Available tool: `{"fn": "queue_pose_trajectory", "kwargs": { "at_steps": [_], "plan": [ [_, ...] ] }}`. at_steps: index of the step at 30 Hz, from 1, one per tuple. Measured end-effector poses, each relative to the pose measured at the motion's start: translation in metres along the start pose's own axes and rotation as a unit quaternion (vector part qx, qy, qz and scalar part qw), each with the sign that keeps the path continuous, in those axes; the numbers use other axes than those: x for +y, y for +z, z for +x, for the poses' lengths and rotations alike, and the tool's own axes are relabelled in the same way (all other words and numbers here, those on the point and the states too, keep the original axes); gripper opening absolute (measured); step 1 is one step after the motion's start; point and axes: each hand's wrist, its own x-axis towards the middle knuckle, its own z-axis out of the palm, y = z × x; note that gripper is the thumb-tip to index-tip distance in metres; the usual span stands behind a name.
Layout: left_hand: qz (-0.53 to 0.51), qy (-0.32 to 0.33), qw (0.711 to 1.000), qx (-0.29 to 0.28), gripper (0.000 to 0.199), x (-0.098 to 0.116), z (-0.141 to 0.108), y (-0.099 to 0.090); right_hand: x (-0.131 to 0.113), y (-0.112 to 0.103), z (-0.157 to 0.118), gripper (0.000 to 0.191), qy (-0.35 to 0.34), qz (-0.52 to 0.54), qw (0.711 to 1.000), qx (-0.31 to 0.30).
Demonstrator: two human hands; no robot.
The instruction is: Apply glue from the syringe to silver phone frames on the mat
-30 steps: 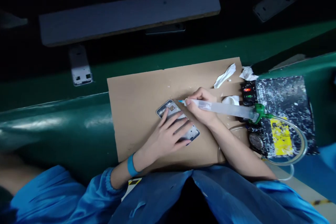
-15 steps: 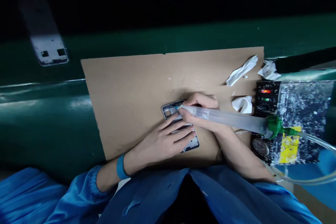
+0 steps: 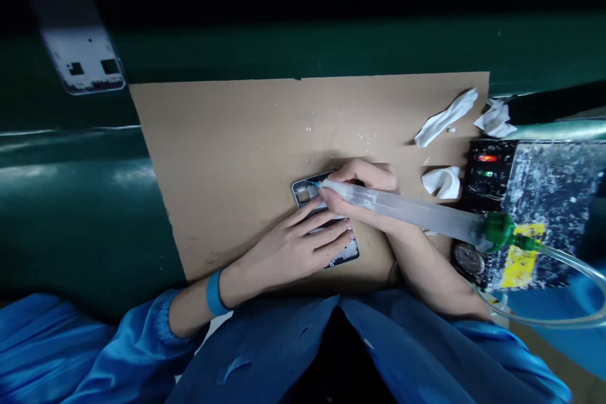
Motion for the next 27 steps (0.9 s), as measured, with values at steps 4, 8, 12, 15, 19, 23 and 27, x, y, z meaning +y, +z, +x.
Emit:
{"fn": "queue_pose_trajectory", "kwargs": {
  "at_steps": [4, 8, 12, 15, 19, 23, 27],
  "plan": [
    [0.002, 0.0, 1.0, 0.011, 0.026, 0.0, 0.001, 0.0, 0.0, 0.0, 0.0, 0.018, -0.006, 0.012, 1.0, 0.002],
    [0.002, 0.002, 1.0, 0.016, 0.027, -0.001, 0.001, -0.002, 0.001, 0.0, -0.001, 0.019, 0.001, 0.016, 1.0, 0.005],
    [0.017, 0.014, 1.0, 0.004, 0.032, -0.001, 0.0, -0.004, 0.005, 0.001, -0.003, 0.022, 0.016, 0.002, 1.0, 0.011],
    [0.033, 0.017, 0.999, -0.019, 0.036, 0.0, -0.002, -0.005, 0.008, 0.002, -0.004, 0.03, 0.047, 0.003, 0.999, 0.0],
    [0.053, 0.021, 0.998, -0.028, 0.038, 0.002, -0.003, -0.005, 0.01, 0.004, -0.002, 0.031, 0.04, 0.01, 0.999, 0.003],
    [0.064, 0.023, 0.998, -0.019, 0.038, 0.002, -0.003, -0.005, 0.01, 0.005, -0.001, 0.029, 0.022, 0.017, 1.0, 0.003],
    [0.07, 0.025, 0.997, -0.008, 0.037, 0.002, -0.003, -0.004, 0.01, 0.006, -0.001, 0.033, 0.034, 0.02, 0.999, 0.012]
  ]
}}
